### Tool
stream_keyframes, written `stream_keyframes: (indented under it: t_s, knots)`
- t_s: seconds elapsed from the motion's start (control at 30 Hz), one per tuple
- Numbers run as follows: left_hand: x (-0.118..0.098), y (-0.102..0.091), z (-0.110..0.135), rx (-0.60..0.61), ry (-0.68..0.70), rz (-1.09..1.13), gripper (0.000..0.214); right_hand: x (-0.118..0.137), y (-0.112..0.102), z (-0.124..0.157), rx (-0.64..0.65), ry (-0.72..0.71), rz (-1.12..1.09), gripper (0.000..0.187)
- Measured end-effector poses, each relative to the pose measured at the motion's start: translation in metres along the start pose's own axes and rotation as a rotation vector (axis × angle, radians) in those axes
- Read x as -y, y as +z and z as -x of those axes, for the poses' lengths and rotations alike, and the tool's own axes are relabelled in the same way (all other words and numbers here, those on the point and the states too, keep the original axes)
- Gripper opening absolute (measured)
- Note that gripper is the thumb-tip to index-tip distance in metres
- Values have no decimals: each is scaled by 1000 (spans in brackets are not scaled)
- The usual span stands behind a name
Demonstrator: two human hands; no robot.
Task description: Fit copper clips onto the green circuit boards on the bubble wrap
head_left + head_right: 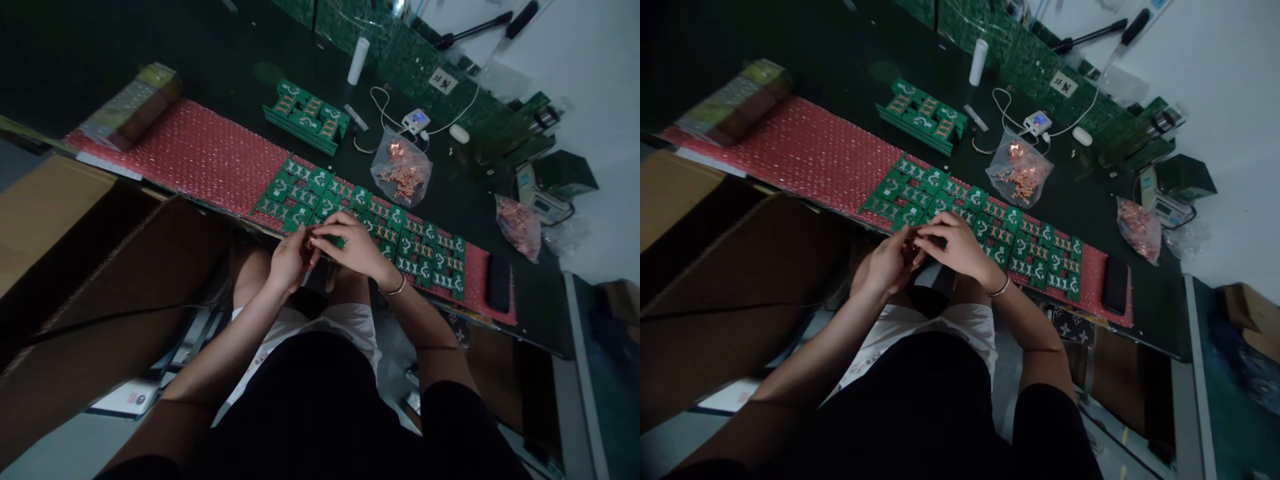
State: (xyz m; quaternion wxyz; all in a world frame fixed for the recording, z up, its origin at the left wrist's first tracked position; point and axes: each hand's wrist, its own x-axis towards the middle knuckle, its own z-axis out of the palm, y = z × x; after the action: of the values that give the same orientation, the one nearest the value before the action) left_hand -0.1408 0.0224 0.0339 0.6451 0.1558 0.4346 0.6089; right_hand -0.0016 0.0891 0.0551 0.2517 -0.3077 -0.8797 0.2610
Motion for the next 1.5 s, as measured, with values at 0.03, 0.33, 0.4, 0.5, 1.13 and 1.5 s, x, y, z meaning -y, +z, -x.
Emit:
stream_keyframes:
  t_s: [0.03,0.33,0.4,0.5,1.13,1.5]
  knots:
    - [1,1,0,-4,6,-3,34,1,1,2,3,2,10,16]
    - [-2,6,4,21,-56,19,35,1,1,6,-71,-1,35,13]
    - [-3,6,5,40,-81,20,35,1,2,8,-93,4,43,13]
    - [-2,6,5,37,-82,6,32,0,2,11,-144,45,9,13]
    - [21,10,3,113,-12,-136,33,-6,10,39,-395,251,-144,30]
    - [25,5,-5,26,18,-202,27,-11,2,56,-232,-69,92,14]
